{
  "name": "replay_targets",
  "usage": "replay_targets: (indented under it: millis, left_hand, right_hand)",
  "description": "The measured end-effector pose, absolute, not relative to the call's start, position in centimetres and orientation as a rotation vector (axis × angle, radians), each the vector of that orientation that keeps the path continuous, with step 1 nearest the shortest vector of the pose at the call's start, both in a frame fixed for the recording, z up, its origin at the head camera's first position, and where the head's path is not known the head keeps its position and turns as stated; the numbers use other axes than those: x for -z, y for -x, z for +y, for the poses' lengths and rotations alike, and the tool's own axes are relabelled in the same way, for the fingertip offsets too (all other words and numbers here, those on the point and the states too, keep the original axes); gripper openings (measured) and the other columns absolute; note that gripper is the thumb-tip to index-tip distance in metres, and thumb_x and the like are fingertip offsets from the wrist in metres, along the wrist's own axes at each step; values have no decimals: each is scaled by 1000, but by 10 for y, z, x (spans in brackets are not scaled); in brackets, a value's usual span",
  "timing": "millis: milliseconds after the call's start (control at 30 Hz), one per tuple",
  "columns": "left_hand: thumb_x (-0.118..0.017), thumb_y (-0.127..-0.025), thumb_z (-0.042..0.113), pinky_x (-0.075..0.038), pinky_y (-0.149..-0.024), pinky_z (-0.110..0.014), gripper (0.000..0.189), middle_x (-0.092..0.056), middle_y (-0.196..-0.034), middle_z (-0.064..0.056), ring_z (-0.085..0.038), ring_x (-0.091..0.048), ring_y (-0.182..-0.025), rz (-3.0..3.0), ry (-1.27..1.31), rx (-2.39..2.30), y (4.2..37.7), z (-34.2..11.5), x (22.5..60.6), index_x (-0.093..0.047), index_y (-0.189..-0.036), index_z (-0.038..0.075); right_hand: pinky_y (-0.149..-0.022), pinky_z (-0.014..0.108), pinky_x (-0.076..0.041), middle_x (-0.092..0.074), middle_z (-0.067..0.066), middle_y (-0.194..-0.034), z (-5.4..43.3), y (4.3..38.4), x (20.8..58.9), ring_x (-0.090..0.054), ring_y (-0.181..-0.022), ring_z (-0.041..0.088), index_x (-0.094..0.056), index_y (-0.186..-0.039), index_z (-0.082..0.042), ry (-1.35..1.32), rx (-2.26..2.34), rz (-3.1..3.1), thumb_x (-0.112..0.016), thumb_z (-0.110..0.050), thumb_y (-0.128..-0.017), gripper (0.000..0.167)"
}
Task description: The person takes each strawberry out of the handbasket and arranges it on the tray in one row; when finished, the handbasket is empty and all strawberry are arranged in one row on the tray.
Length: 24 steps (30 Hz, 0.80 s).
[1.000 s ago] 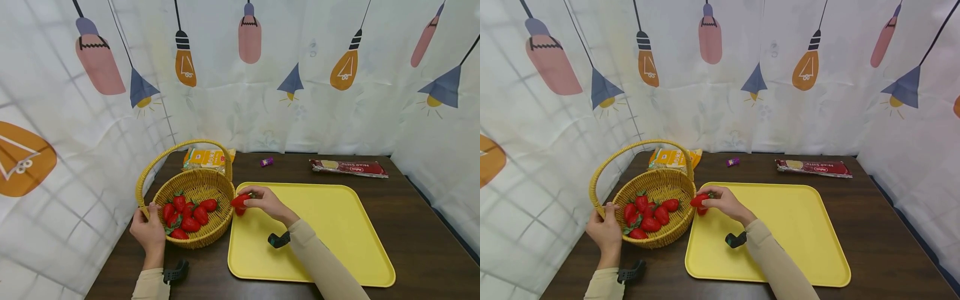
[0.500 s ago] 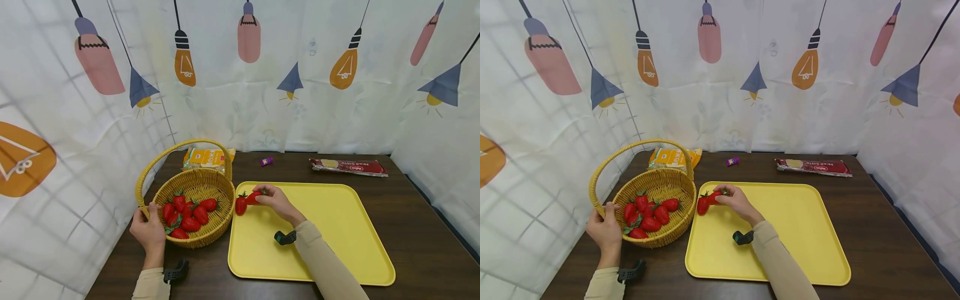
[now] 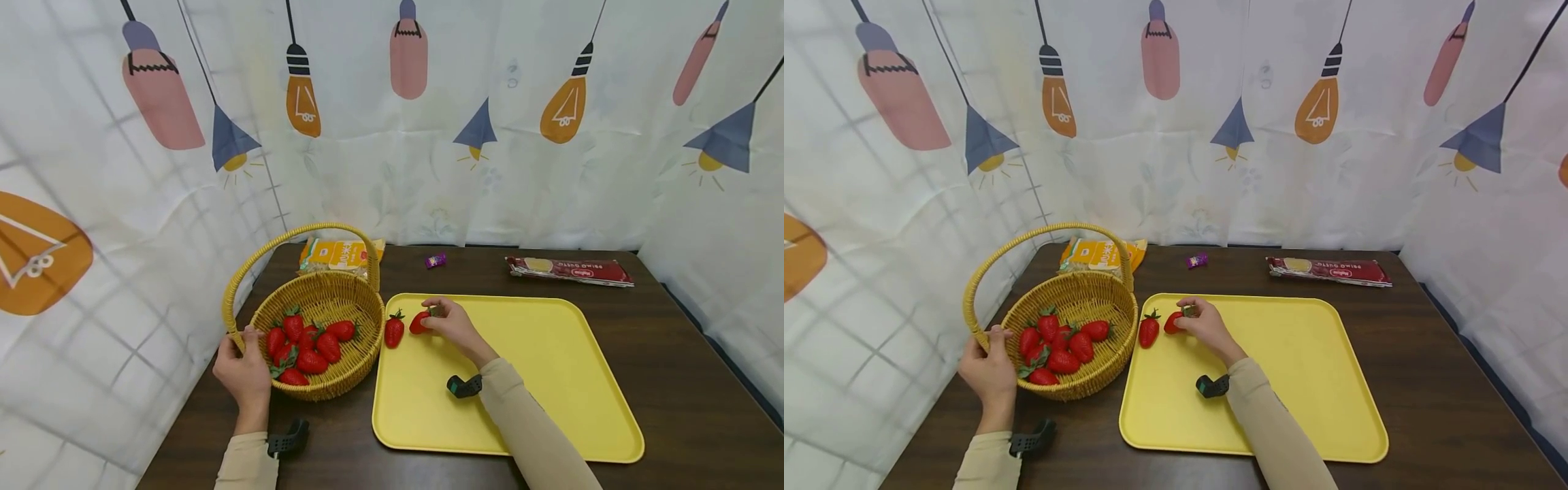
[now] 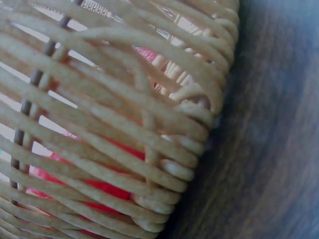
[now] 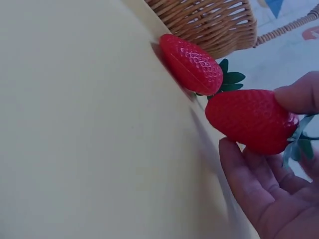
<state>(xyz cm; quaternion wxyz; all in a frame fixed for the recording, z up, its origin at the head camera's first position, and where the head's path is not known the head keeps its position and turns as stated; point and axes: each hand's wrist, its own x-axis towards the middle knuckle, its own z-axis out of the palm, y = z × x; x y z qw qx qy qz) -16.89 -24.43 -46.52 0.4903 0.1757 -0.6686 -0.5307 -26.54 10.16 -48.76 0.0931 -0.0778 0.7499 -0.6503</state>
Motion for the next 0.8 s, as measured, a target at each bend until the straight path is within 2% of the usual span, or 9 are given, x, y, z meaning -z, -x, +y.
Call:
replay_targets:
  millis: [100, 233, 333, 467, 700, 800]
  left_hand:
    - [-64, -96, 27, -33, -65, -25, 34, -68, -74, 2, -1, -52, -68, -1612, -419, 1303, 163, -237, 454, -66, -79, -3]
    - [-64, -96, 25, -33, -65, -24, 30, -68, -73, 4, -1, -51, -67, -1608, -413, 1313, 157, -233, 446, -68, -78, 2]
    - [-63, -96, 25, -33, -64, -23, 32, -69, -74, 4, 0, -52, -67, -1613, -407, 1309, 157, -232, 445, -67, -79, -2]
    - [-63, -96, 24, -34, -64, -23, 39, -67, -73, 8, 2, -53, -67, -1612, -395, 1304, 159, -235, 449, -63, -82, -12]
    - [-65, -95, 28, -35, -65, -23, 39, -62, -72, 23, 0, -54, -69, -1621, -409, 1303, 172, -250, 471, -65, -83, -9]
    - [-65, -95, 30, -36, -67, -23, 40, -62, -72, 24, -1, -56, -71, -1618, -410, 1316, 173, -251, 473, -65, -84, -9]
  right_hand:
    - [-73, 33, -57, -57, 12, -89, 101, 265, 488, -61, -81, 21, -56, -128, -3, 188, 1940, 2193, -70, -3, -84, 46]
    - [-72, 34, -57, -62, 14, -95, 101, 266, 489, -63, -83, 23, -58, -126, -5, 179, 1917, 2235, -71, -6, -85, 43]
    - [-69, 32, -55, -65, 13, -101, 101, 266, 491, -59, -85, 22, -63, -122, -8, 208, 1843, 2371, -72, -11, -86, 38]
    - [-68, 31, -54, -67, 10, -109, 100, 266, 492, -60, -88, 21, -65, -126, -15, 262, 1737, 2511, -74, -15, -86, 40]
    - [-63, 30, -54, -67, 12, -113, 99, 265, 493, -65, -81, 19, -53, -142, -19, 344, 1644, 2633, -74, -12, -86, 60]
    - [-61, 29, -53, -67, 11, -113, 99, 265, 495, -65, -81, 17, -55, -140, -18, 375, 1624, 2659, -74, -11, -86, 57]
